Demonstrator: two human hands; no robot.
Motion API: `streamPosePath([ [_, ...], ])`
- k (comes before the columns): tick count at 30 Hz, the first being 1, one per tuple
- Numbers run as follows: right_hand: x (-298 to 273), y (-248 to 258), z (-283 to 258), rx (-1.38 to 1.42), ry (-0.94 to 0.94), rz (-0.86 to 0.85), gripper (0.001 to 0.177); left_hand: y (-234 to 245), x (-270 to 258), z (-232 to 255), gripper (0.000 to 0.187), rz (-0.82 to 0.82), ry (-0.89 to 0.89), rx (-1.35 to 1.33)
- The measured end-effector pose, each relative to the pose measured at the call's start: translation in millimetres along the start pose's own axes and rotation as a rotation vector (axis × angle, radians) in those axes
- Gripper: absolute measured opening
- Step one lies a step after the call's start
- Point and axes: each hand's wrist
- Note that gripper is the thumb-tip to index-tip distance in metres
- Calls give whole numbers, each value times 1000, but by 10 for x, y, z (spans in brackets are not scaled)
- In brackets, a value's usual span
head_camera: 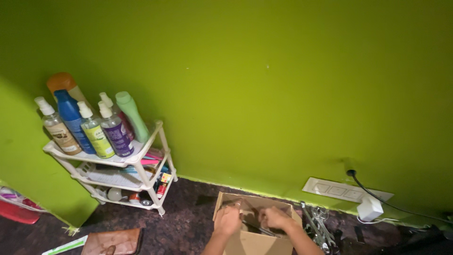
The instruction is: The person takes hardware components from a cardboard box and assembles them onto a metal rod by hand.
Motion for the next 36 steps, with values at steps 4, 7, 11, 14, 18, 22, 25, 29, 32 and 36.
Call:
streamPosePath([
  [4, -70, -4, 38, 292, 224, 52, 17, -57, 24, -32, 51, -60, 46, 15],
  [7, -123, -35, 38, 521, 120, 55, 8, -38, 33, -30, 51, -71, 34, 44],
  [11, -164, -70, 91, 699, 312, 116, 10, 4, -2, 21, 53, -77, 47, 40],
  [14, -180, -113, -9, 684, 336, 192, 17, 43, -48, 60, 52, -73, 60, 13],
  [18, -254, -159, -212, 748, 256, 308, 32, 65, -83, 76, 53, -93, 103, -31],
  [22, -210, -246, -234, 738, 258, 430, 31, 36, -56, 58, 46, -20, 29, -5],
  [25, -119, -259, -208, 699, 309, 486, 23, 108, -87, 111, 44, -44, 53, 40],
  [29, -47, -304, -217, 951, 513, 443, 18, 199, -176, 156, 37, -46, 25, -103],
  [32, -31, -335, -263, 1061, 523, 402, 16, 147, -167, 100, 29, 33, -69, -159],
  [36, -57, -372, -318, 929, 416, 473, 12, 19, -112, -6, 26, 17, -107, -247],
])
Point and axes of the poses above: each hand's wrist, its own x-axis towards the middle knuckle, its own y-axis out of the back of the hand, z = x × y, and after that the axes turned 15 degrees about -z, right-handed
